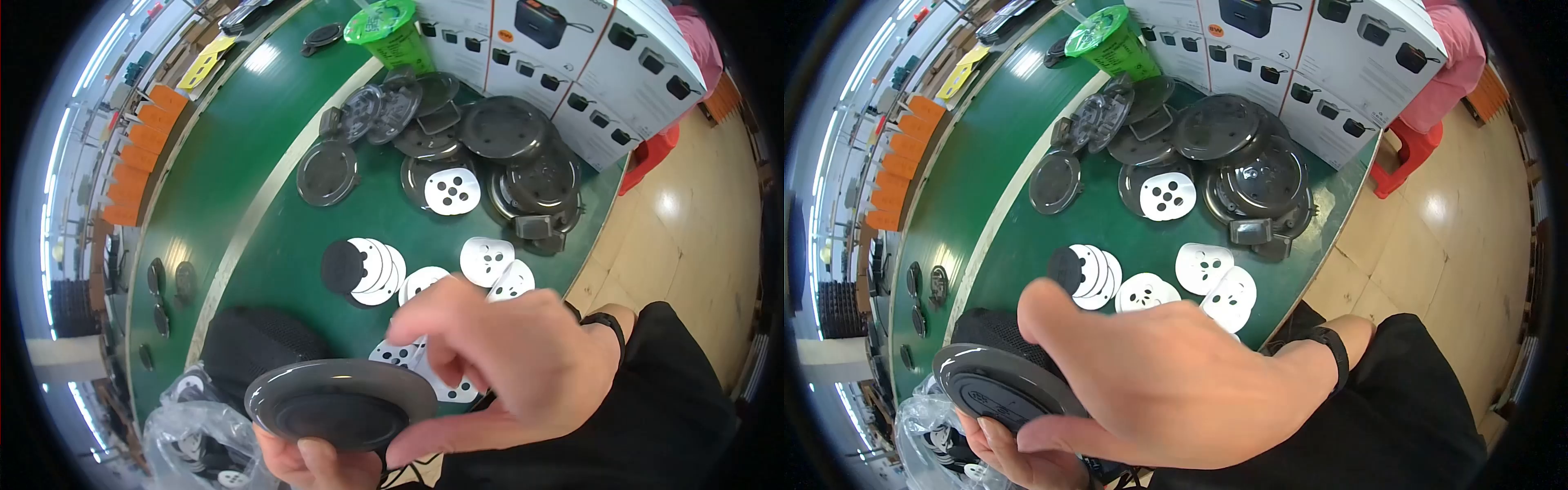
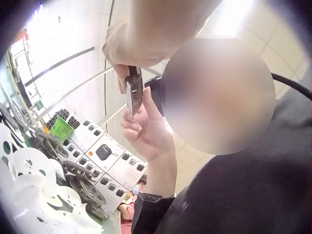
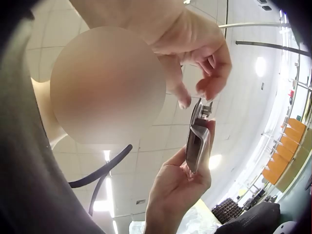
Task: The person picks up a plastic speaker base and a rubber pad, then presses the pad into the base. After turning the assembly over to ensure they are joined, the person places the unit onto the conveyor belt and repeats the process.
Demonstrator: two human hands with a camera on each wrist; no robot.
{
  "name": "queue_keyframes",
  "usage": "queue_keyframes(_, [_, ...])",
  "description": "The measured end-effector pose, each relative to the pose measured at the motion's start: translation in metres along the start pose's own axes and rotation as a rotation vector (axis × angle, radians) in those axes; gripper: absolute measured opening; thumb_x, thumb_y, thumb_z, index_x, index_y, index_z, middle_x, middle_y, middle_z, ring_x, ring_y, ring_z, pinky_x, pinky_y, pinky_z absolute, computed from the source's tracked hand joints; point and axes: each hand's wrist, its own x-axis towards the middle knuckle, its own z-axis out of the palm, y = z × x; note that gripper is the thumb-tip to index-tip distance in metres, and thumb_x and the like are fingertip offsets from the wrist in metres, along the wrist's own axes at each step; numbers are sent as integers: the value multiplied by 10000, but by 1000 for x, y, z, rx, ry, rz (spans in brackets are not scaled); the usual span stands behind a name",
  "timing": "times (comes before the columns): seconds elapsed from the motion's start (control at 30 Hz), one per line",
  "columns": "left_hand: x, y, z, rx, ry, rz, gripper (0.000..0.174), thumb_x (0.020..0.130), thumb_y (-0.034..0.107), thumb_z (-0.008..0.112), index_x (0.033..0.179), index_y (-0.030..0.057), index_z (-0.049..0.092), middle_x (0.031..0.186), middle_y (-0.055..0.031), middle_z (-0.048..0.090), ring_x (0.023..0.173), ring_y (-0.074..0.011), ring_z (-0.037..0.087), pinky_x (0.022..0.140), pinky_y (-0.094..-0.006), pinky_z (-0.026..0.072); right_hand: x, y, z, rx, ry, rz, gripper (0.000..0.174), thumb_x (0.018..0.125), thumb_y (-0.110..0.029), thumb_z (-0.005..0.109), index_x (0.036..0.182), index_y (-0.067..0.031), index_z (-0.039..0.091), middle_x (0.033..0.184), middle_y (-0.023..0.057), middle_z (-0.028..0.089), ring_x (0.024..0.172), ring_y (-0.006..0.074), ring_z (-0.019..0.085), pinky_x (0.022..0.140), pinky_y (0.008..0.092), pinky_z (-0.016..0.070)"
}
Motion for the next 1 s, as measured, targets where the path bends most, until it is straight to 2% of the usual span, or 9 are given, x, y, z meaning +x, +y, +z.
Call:
queue_keyframes(0.07, [-1, 2, 1, 48, -8, -21, 559, 788, 177, 640, 1220, -38, 358, 1210, -194, 485, 1094, -277, 514, 944, -398, 406, 1, -2, 8, 103, -139, 82, 505, 728, -424, 725, 959, -48, 479, 600, 21, 546, 468, 119, 550, 422, 216, 434])
queue_keyframes(0.17, [-4, 2, 7, 87, -17, -42, 593, 796, 213, 635, 1242, -45, 341, 1232, -209, 463, 1118, -287, 494, 959, -400, 389, -1, -2, 9, 122, -19, -12, 474, 740, -391, 721, 935, -37, 474, 571, 23, 523, 432, 131, 523, 393, 239, 412])
queue_keyframes(0.57, [-14, 8, 11, 204, -36, -86, 742, 827, 355, 611, 1330, -74, 273, 1322, -271, 375, 1215, -329, 416, 1018, -409, 318, -7, 0, 14, -44, 10, -12, 350, 766, -312, 711, 838, -61, 476, 529, 20, 481, 383, 160, 474, 354, 273, 348])
queue_keyframes(0.67, [-12, 6, 12, 237, -43, -110, 782, 835, 391, 606, 1352, -81, 257, 1344, -286, 353, 1239, -340, 396, 1032, -411, 300, -3, 3, 11, 135, -37, 61, 317, 786, -294, 697, 826, -75, 472, 526, 14, 469, 385, 149, 473, 359, 256, 330])
queue_keyframes(0.77, [-2, -1, 9, 269, -61, -119, 692, 895, 340, 527, 1356, -90, 240, 1346, -302, 337, 1238, -333, 392, 1029, -402, 301, 11, 16, 11, 268, -29, 55, 303, 806, -268, 679, 786, -60, 459, 527, 28, 462, 398, 108, 484, 370, 239, 317])
queue_keyframes(0.8, [6, -14, 13, 210, 57, 72, 552, 826, 316, 586, 1185, -72, 426, 1048, -143, 569, 912, -195, 598, 809, -297, 486, 16, 26, 11, 343, -85, 33, 265, 849, -264, 628, 803, -34, 504, 535, 21, 479, 425, 65, 492, 376, 226, 337])
queue_keyframes(0.83, [9, -11, 5, 224, -38, 35, 526, 826, 304, 593, 1157, -75, 438, 1028, -133, 572, 901, -178, 594, 791, -281, 484, 25, 19, -2, 666, -345, 414, 266, 882, -272, 581, 844, -11, 556, 545, 12, 507, 435, 49, 494, 376, 203, 355])
queue_keyframes(0.9, [8, -7, 5, 194, -59, -35, 508, 804, 274, 606, 1139, -73, 447, 1022, -133, 572, 908, -174, 591, 804, -281, 477, 37, 19, -12, 729, -519, 537, 280, 897, -279, 555, 899, -1, 594, 551, 0, 525, 418, 51, 492, 372, 185, 370])
queue_keyframes(1.0, [12, -2, 7, 212, -174, -16, 503, 753, 169, 636, 1150, -66, 437, 1036, -125, 565, 938, -172, 578, 836, -280, 460, 40, 19, -7, 503, -426, 430, 277, 889, -271, 566, 903, 2, 611, 563, 16, 547, 414, 53, 510, 370, 183, 389])
